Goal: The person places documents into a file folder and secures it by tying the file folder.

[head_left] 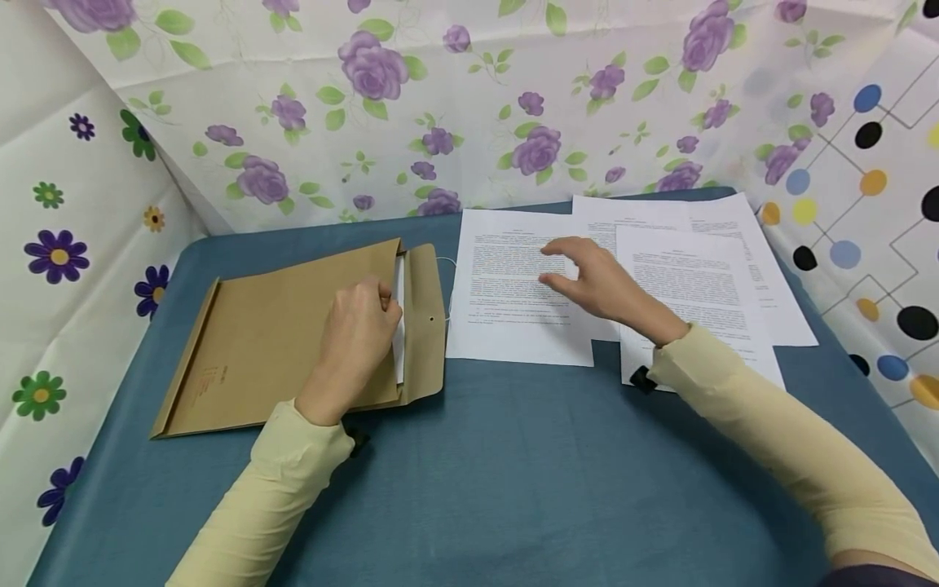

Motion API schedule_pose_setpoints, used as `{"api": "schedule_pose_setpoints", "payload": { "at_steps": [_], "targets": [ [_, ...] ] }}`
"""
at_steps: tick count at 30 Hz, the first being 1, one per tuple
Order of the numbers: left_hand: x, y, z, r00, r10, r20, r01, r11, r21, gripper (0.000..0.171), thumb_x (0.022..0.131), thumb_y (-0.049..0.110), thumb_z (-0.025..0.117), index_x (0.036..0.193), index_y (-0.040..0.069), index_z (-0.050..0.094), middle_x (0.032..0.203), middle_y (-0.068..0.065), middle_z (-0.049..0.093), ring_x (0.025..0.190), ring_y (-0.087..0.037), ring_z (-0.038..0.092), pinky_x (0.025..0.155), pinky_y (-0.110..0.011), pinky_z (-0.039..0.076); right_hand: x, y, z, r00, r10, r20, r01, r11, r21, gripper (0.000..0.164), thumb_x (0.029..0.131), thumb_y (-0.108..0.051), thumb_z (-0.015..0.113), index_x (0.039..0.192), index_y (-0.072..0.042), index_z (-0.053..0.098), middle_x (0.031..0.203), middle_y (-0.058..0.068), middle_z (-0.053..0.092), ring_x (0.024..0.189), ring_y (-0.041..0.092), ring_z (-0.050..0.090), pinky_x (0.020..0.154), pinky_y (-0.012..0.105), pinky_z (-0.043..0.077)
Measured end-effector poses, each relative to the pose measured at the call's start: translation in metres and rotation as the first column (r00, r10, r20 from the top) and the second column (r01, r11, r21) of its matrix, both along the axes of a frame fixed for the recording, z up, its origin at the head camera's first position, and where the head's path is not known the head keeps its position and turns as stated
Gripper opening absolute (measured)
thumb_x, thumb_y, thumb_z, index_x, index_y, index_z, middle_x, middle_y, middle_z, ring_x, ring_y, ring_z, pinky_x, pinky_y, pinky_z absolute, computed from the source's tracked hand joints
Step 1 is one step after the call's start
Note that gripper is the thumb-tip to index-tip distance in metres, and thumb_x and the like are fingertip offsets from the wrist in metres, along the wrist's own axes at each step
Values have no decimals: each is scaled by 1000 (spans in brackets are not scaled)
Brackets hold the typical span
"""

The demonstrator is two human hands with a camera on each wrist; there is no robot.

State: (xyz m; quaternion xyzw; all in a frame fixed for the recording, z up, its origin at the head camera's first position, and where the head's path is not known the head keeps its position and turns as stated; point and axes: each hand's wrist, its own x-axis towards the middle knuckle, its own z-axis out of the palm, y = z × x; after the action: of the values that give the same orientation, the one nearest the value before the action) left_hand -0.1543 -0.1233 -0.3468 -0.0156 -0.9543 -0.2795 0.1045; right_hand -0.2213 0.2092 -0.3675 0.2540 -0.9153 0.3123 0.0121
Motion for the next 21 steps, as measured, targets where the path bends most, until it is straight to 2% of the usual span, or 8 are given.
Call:
{"api": "schedule_pose_setpoints", "payload": {
  "at_steps": [8, 21],
  "targets": [
    [0, 0, -2, 1000, -3, -3, 3, 1000, -4, 11, 94, -1, 62, 100, -7, 69, 93, -21, 70, 77, -32, 67, 64, -44, 57, -8, 46, -4, 994, -107, -14, 108, 992, 59, 57, 99, -25, 71, 145, 5, 54, 150, 26, 49, 142, 45, 40, 114, 60, 32],
    [0, 0, -2, 1000, -14, 11, 14, 1000, -4, 12, 96, 1, 62, 101, -7, 69, 93, -20, 70, 75, -30, 67, 62, -42, 58, -13, 128, -14, 963, -248, -111, 263, 951, 162, 65, 98, -31, 72, 146, 7, 50, 151, 31, 45, 143, 50, 33, 115, 68, 22]
  ]
}}
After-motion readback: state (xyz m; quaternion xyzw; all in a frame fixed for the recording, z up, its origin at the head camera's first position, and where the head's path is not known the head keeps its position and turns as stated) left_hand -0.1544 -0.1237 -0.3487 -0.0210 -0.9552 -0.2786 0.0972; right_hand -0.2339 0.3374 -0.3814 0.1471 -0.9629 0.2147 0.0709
